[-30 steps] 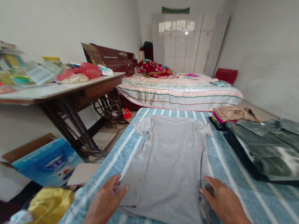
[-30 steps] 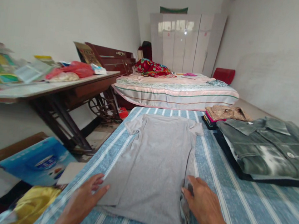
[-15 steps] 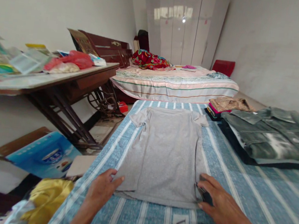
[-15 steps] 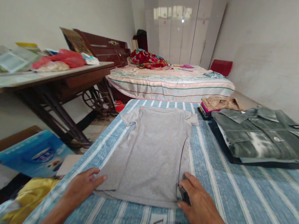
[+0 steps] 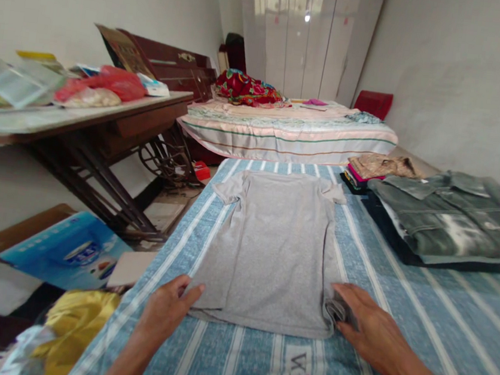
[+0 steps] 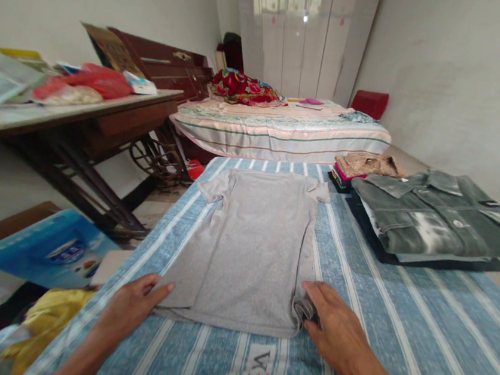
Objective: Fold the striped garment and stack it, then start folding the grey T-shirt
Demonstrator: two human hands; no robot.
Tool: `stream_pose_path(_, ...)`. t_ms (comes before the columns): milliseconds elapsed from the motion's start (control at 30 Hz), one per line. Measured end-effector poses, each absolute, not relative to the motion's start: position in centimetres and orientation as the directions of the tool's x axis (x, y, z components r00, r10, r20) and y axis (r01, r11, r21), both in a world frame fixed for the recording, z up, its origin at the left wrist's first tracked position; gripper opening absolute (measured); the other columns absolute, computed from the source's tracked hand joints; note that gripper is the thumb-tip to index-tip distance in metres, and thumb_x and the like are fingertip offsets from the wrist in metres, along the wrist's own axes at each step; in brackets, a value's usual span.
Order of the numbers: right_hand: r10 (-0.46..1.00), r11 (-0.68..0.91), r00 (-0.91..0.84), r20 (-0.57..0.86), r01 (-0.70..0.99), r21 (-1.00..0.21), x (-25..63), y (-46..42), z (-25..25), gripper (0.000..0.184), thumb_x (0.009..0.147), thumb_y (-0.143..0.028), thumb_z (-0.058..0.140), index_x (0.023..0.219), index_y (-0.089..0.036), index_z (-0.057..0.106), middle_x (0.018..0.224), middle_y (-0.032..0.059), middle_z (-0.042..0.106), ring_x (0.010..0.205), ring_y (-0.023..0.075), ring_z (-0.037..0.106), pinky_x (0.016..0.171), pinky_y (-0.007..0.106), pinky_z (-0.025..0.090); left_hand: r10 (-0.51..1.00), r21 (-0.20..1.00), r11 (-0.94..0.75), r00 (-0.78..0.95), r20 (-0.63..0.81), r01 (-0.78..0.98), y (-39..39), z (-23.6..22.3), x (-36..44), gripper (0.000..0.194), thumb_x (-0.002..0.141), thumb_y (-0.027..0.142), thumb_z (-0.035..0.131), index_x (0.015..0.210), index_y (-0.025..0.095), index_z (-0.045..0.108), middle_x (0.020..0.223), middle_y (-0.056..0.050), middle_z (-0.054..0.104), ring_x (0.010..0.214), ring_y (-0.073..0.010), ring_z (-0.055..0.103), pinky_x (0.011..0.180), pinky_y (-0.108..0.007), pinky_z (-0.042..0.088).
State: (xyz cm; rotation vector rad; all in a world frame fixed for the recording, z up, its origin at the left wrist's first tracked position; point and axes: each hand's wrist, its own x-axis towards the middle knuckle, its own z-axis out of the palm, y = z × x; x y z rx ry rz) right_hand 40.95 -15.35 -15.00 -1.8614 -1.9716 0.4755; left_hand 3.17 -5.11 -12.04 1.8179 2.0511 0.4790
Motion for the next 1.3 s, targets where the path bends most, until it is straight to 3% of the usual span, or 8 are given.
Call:
stream_pose_path(100, 0.990, 0.111, -0.049, 0.134, 0.856, -0.504, 40.7, -14.9, -16.0, 0.032, 0.080, -0.017, 0.042, 0.100, -0.021, 0.067, 0.121, 0.0076, 0.060, 0.119, 0.0222, 0.050, 0.103, 0.041, 0.038, 0.986, 0.600, 0.160, -0.102, -0.130, 0.784, -5.0, -12.1, 3.1, 0.027, 0.061, 0.047, 0.058, 0.066, 0.022, 0.052, 0.057, 0.004, 0.054, 0.058, -0.0152, 0.053, 0.052, -0.023, 0.038)
stream_pose_path(200, 0.983, 0.139, -0.030, 0.181, 0.764, -0.630, 41.6, -14.9, -15.8, 0.029, 0.080, -0.018, 0.042, 0.093, -0.023, 0.068, 0.116, 0.0056, 0.064, 0.117, 0.0217, 0.053, 0.103, 0.042, 0.039, 0.964, 0.718, 0.251, -0.097, -0.249, 0.649, -5.1, -11.7, 3.2, 0.032, 0.056, 0.048, 0.060, 0.073, 0.020, 0.054, 0.067, 0.000, 0.063, 0.059, -0.0160, 0.056, 0.048, -0.023, 0.040)
stream_pose_path(300, 0.979, 0.153, 0.018, 0.205, 0.604, -0.782, 43.9, -15.6, -14.3, 0.021, 0.080, -0.023, 0.048, 0.086, -0.025, 0.068, 0.114, 0.0043, 0.065, 0.113, 0.0223, 0.056, 0.101, 0.042, 0.041, 0.943, 0.803, 0.327, -0.119, -0.310, 0.499, -5.6, -10.8, 3.6, 0.037, 0.057, 0.050, 0.061, 0.078, 0.020, 0.057, 0.068, 0.001, 0.064, 0.054, -0.0122, 0.052, 0.044, -0.020, 0.036)
stream_pose_path(400, 0.969, 0.181, 0.053, 0.241, 0.508, -0.842, 46.7, -16.8, -13.0, 0.016, 0.082, -0.030, 0.052, 0.081, -0.027, 0.068, 0.109, 0.0041, 0.067, 0.114, 0.0242, 0.056, 0.099, 0.042, 0.043, 0.927, 0.845, 0.375, -0.134, -0.351, 0.382, -6.4, -10.3, 4.1, 0.037, 0.060, 0.051, 0.062, 0.080, 0.020, 0.057, 0.062, 0.004, 0.060, 0.046, -0.0075, 0.043, 0.042, -0.017, 0.031)
stream_pose_path(500, 0.975, 0.157, 0.044, 0.220, 0.566, -0.809, 48.5, -17.8, -13.4, 0.016, 0.079, -0.033, 0.054, 0.077, -0.028, 0.069, 0.102, 0.0050, 0.070, 0.112, 0.0271, 0.056, 0.096, 0.045, 0.045, 0.910, 0.819, 0.415, -0.152, -0.387, 0.396, -7.2, -10.8, 4.3, 0.036, 0.059, 0.052, 0.061, 0.070, 0.019, 0.053, 0.053, 0.006, 0.053, 0.040, -0.0064, 0.038, 0.039, -0.018, 0.026)
stream_pose_path(700, 0.990, 0.140, -0.076, 0.121, 0.689, -0.711, 48.4, -19.1, -16.4, 0.020, 0.076, -0.025, 0.051, 0.077, -0.028, 0.071, 0.103, 0.0047, 0.070, 0.112, 0.0275, 0.057, 0.096, 0.047, 0.046, 0.944, 0.768, 0.329, -0.171, -0.283, 0.549, -8.5, -11.4, 4.4, 0.034, 0.066, 0.053, 0.054, 0.061, 0.020, 0.046, 0.043, 0.008, 0.041, 0.034, -0.0073, 0.036, 0.038, -0.019, 0.025)
stream_pose_path(900, 0.982, 0.176, -0.088, 0.164, 0.734, -0.657, 48.4, -19.4, -16.5, 0.020, 0.077, -0.027, 0.051, 0.076, -0.026, 0.071, 0.103, 0.0055, 0.070, 0.110, 0.0274, 0.058, 0.093, 0.045, 0.048, 0.931, 0.731, 0.362, -0.179, -0.319, 0.578, -8.8, -11.0, 3.8, 0.036, 0.063, 0.055, 0.054, 0.062, 0.021, 0.042, 0.040, 0.009, 0.042, 0.031, -0.0096, 0.041, 0.038, -0.021, 0.029)
stream_pose_path(1300, 0.980, 0.172, -0.062, 0.187, 0.734, -0.657, 49.6, -20.0, -17.6, 0.022, 0.079, -0.035, 0.051, 0.080, -0.025, 0.071, 0.106, 0.0064, 0.069, 0.109, 0.0279, 0.059, 0.092, 0.045, 0.048, 0.877, 0.694, 0.468, -0.192, -0.440, 0.547, -9.6, -11.1, 3.7, 0.038, 0.066, 0.057, 0.050, 0.073, 0.020, 0.045, 0.041, 0.005, 0.050, 0.029, -0.0082, 0.035, 0.034, -0.017, 0.017)
